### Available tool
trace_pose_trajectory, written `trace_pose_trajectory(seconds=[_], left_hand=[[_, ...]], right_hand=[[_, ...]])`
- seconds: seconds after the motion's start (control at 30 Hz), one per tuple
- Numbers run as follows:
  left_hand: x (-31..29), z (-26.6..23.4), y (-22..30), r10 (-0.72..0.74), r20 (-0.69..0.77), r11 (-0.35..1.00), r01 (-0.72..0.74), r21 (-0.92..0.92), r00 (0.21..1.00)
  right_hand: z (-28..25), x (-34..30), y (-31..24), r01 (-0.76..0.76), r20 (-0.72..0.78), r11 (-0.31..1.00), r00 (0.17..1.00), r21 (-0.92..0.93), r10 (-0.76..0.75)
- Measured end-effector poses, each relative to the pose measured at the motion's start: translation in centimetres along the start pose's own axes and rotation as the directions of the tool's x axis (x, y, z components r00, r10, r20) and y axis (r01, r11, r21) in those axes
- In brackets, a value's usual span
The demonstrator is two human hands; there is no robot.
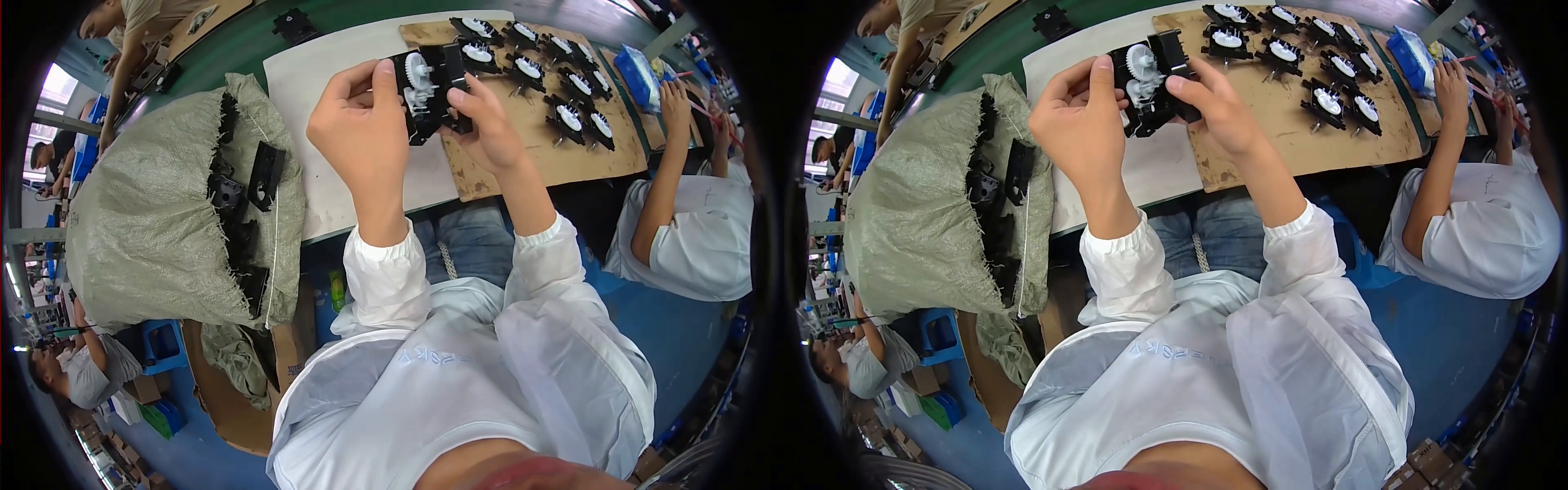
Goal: Manually assembling electronic cooling fan components at a factory workstation.
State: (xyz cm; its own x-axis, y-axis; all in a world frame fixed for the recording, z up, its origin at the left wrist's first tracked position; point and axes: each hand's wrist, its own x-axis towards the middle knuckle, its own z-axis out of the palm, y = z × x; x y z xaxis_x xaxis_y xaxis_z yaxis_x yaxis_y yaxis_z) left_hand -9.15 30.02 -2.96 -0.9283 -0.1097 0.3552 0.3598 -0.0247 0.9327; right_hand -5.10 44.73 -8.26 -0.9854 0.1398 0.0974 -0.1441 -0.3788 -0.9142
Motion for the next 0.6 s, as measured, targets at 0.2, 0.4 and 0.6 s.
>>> trace_pose_trajectory(seconds=[0.2, 0.4, 0.6], left_hand=[[-0.6, -0.2, -1.7, 0.113, 0.175, 0.973, -0.073, -0.217, 0.978], [-0.8, 0.0, -4.3, 0.098, 0.318, 0.903, 0.05, -0.427, 0.943], [-0.9, 0.4, -5.7, -0.005, 0.412, 0.73, 0.285, -0.622, 0.911]], right_hand=[[0.4, -0.3, -0.8, 0.051, 0.018, 0.987, 0.998, 0.15, -0.054], [0.5, -0.3, -1.9, 0.108, 0.063, 0.982, 0.991, 0.154, -0.119], [-0.1, 0.3, -1.7, 0.122, 0.096, 0.978, 0.986, 0.17, -0.139]])
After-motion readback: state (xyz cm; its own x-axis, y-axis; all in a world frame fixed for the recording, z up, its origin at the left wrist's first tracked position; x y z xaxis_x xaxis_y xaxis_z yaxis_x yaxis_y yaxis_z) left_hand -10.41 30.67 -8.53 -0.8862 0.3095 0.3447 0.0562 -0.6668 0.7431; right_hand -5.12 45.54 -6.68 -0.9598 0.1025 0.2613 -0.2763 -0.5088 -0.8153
